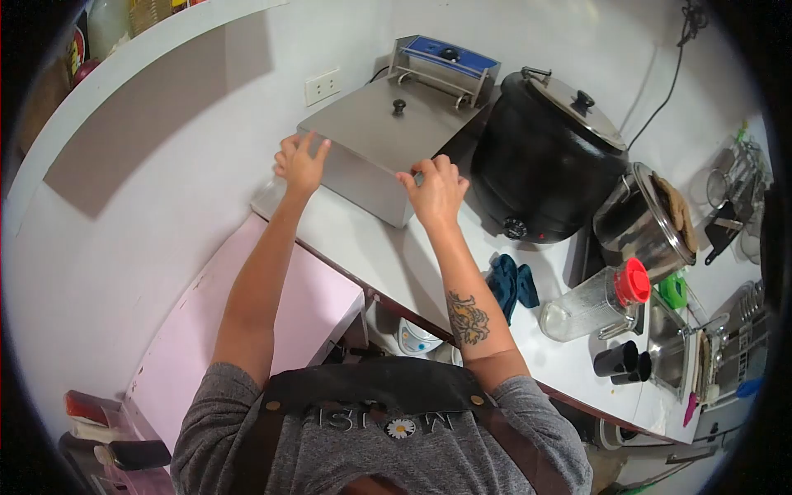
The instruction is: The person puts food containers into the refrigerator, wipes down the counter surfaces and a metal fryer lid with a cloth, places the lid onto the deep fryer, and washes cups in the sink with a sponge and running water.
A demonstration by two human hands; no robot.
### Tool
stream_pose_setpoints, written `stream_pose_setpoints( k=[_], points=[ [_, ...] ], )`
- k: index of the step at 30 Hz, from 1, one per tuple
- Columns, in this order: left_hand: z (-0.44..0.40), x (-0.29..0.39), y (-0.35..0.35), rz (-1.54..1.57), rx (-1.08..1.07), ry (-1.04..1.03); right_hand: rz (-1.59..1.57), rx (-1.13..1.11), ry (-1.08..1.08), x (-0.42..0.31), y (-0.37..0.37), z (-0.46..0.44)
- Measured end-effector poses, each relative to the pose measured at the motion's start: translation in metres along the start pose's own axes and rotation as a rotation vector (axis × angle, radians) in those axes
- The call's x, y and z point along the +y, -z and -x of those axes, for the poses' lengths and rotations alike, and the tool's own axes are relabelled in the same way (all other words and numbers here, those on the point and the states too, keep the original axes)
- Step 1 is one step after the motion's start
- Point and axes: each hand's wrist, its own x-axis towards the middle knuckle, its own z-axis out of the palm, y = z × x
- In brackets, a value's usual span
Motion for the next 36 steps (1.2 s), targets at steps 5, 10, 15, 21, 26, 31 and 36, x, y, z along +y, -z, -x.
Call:
stream_pose_setpoints(
  k=[5, 10, 15, 21, 26, 31, 36],
  points=[
    [0.035, -0.017, 0.024, 0.370, 0.026, -0.194, -0.111, 0.066, 0.026, 0.015, 0.013, 0.021],
    [0.080, 0.015, 0.071, 0.604, -0.095, -0.187, 0.235, -0.059, 0.028, 0.063, 0.052, 0.098],
    [0.100, 0.058, 0.090, 0.821, -0.292, -0.347, 0.394, -0.332, -0.146, 0.115, 0.060, 0.175],
    [0.156, 0.134, 0.111, 1.070, -0.469, -0.452, -0.008, -0.147, -0.150, 0.140, 0.102, 0.187],
    [0.190, 0.192, 0.126, 1.055, -0.682, -0.524, -0.522, -0.191, -0.370, 0.112, 0.252, 0.215],
    [0.292, 0.237, 0.099, 0.810, -1.148, -0.695, -0.589, -0.207, -0.372, 0.182, 0.402, 0.278],
    [0.337, 0.310, 0.100, 0.872, -1.561, -0.765, -0.488, 0.210, -0.539, 0.285, 0.495, 0.320]
  ],
)
